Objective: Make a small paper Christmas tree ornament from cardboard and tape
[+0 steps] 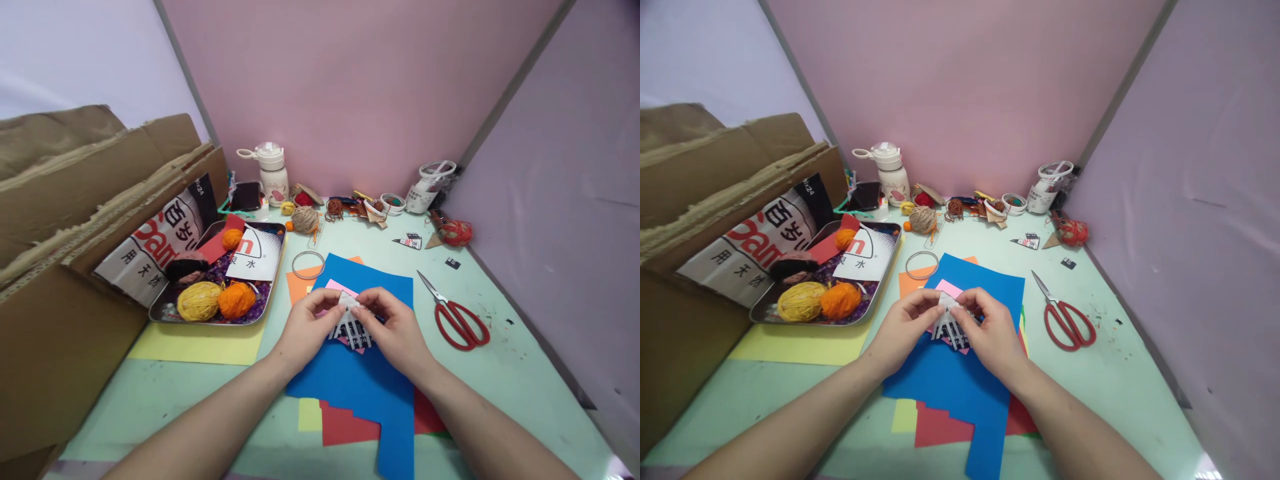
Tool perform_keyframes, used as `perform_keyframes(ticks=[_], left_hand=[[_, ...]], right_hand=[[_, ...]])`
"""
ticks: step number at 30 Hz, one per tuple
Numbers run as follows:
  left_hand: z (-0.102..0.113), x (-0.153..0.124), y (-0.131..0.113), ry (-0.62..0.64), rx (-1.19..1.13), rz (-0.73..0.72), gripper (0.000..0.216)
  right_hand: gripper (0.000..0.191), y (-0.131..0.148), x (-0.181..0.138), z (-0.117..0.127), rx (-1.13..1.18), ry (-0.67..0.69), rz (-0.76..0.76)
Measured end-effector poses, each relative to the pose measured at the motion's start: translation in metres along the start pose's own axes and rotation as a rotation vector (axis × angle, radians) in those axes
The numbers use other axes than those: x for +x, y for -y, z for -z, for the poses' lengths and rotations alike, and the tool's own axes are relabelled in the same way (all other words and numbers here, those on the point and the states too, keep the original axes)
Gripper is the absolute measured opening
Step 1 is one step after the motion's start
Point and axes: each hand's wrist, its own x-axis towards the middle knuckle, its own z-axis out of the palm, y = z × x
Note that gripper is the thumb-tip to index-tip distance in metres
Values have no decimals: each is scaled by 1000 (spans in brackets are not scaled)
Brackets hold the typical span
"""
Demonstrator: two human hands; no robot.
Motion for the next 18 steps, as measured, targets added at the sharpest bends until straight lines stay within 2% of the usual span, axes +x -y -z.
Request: perform_keyframes(ticks=[6, 12, 15, 18], left_hand=[[0, 1, 1, -24, -113, 20, 9], [0, 2, 6, 3, -172, -3, 15], [-1, 3, 7, -8, -168, -7, 17], [-1, 3, 7, -38, -173, 15, 21]], right_hand=[[9, 2, -5, -5, -75, -25, 110], [9, 1, -5, -5, -83, -15, 152], [8, 1, -6, -6, -62, -6, 136], [8, 0, -6, -7, 25, 23, 56]])
